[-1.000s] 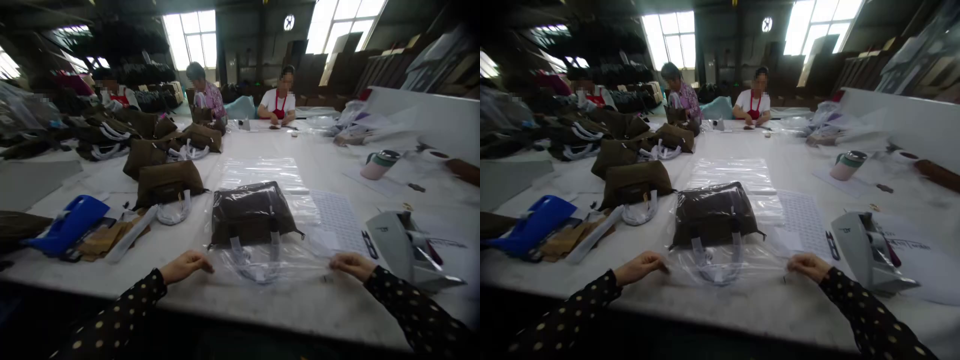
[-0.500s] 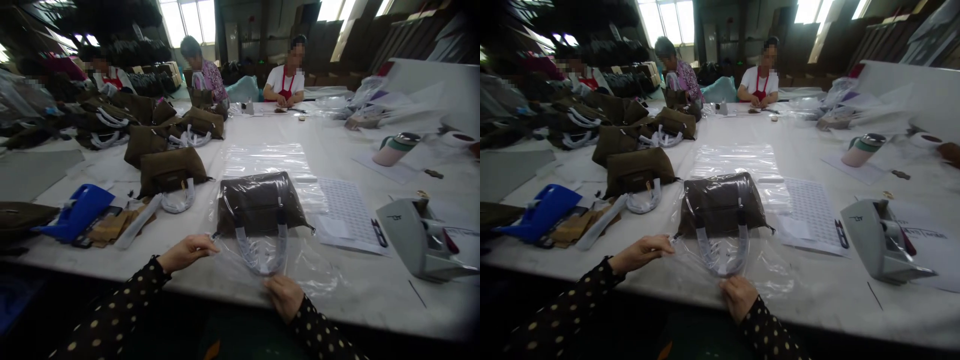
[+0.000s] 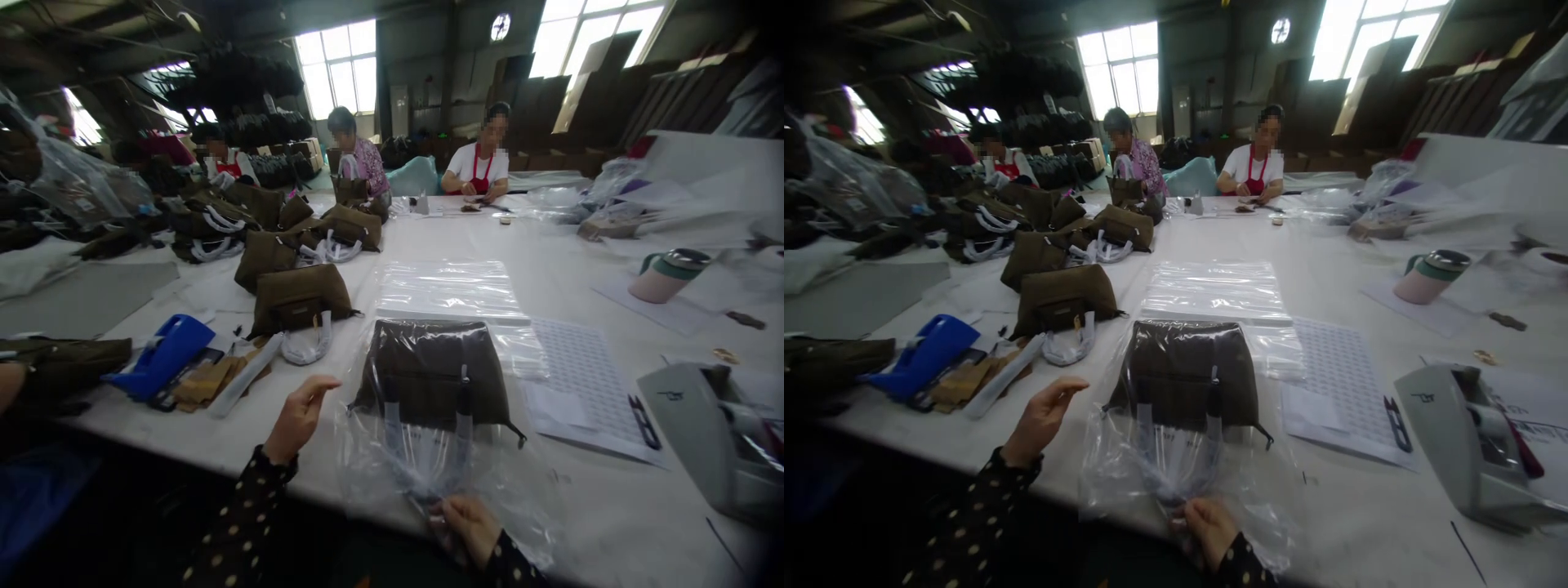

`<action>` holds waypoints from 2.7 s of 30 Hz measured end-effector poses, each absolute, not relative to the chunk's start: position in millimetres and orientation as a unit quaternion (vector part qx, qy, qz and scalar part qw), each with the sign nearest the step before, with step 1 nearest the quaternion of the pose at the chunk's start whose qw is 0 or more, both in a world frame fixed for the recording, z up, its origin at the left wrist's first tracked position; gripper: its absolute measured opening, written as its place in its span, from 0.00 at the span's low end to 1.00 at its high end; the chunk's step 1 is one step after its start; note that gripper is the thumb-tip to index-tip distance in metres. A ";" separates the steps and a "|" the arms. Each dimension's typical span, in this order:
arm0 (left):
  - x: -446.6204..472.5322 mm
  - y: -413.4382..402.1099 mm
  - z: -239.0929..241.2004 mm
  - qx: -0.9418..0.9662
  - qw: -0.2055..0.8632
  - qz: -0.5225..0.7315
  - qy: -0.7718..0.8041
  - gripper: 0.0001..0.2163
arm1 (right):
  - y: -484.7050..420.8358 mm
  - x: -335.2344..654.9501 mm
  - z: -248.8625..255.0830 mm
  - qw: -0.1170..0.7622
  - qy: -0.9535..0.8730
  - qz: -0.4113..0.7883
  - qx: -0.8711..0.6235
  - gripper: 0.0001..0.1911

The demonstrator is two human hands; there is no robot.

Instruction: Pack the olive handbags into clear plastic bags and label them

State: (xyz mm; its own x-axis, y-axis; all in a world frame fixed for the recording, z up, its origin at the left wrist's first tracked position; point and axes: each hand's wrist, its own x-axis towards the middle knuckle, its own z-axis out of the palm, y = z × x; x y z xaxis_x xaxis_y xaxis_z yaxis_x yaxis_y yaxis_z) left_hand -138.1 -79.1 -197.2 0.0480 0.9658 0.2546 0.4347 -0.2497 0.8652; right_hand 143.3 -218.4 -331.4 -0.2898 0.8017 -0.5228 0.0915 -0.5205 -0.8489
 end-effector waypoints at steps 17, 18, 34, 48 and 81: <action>-46.1 -72.5 -225.4 0.808 0.066 0.265 0.521 0.08 | -235.5 183.3 -312.1 0.136 -0.614 0.496 -0.599 0.24; -38.1 -67.7 -227.3 0.799 0.041 0.278 0.531 0.08 | -233.3 182.1 -313.1 0.148 -0.611 0.500 -0.595 0.20; 42.9 -115.3 -282.2 0.819 -0.042 0.228 0.525 0.22 | -237.7 166.0 -328.9 0.178 -0.508 0.657 -0.528 0.32; 53.5 -99.1 -301.7 0.821 -0.024 0.261 0.507 0.30 | -224.2 527.1 -241.5 0.636 -0.226 0.118 -0.729 0.30; 47.4 -112.1 -294.1 0.791 0.047 0.301 0.530 0.33 | -77.1 267.7 -156.6 0.186 -0.790 0.321 -0.488 0.21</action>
